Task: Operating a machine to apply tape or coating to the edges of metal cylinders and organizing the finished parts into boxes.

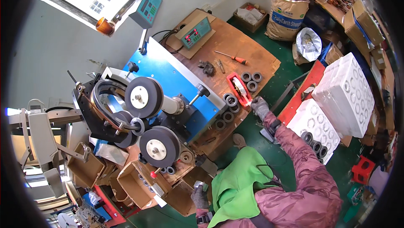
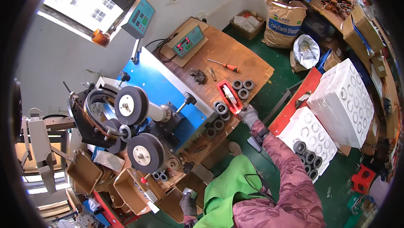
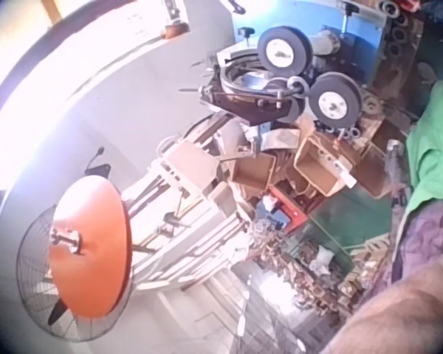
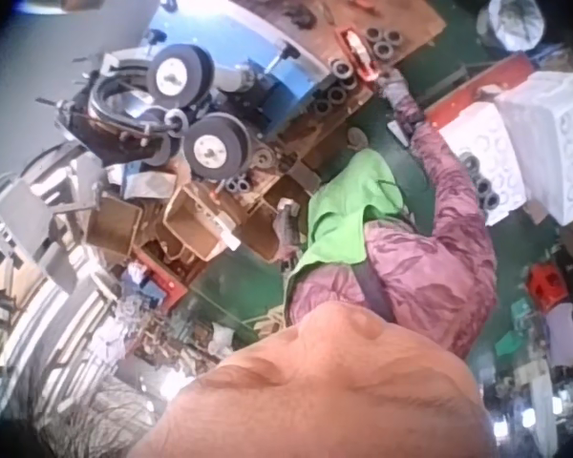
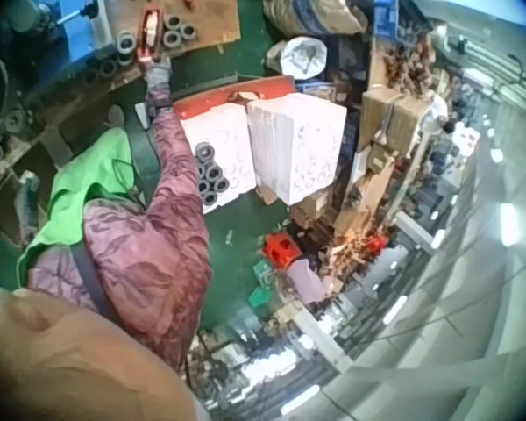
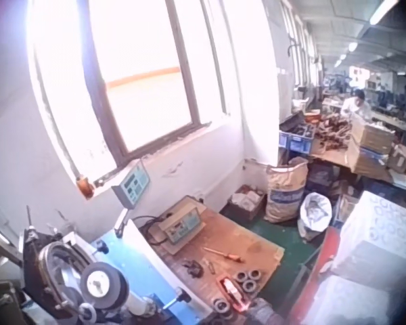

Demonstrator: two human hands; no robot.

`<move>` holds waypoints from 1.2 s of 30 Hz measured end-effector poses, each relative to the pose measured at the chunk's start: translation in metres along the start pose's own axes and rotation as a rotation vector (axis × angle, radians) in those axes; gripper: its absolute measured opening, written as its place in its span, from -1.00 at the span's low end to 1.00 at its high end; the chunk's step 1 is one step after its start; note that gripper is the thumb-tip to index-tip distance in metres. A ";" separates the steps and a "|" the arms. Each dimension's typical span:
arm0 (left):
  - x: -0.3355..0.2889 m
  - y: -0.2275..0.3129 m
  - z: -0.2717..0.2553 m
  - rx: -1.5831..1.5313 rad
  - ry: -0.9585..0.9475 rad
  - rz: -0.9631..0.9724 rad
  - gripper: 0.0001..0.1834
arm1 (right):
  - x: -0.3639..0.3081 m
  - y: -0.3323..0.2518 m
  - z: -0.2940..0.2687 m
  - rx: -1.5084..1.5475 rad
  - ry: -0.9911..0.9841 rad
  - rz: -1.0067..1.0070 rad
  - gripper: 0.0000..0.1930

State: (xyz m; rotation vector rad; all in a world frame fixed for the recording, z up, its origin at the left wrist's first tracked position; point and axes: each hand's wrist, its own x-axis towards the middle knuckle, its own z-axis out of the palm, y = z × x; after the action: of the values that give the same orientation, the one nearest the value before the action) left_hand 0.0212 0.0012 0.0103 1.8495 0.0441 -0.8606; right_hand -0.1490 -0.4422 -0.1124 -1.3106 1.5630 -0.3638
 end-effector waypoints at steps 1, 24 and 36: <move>0.001 0.000 0.002 -0.003 0.000 -0.003 -0.69 | -0.017 -0.010 -0.008 -0.106 -0.098 0.161 -0.80; 0.006 0.013 0.022 -0.199 0.043 -0.194 -0.75 | 0.000 0.008 -0.007 0.097 -0.292 0.457 -0.64; -0.001 -0.004 0.016 0.107 -0.026 0.069 -0.84 | 0.007 0.102 0.025 0.873 -0.529 0.465 -0.83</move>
State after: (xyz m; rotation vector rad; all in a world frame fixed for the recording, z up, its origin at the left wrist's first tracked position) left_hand 0.0106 -0.0102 0.0045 1.9280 -0.0837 -0.8527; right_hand -0.1835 -0.4022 -0.2035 -0.3038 1.0086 -0.3110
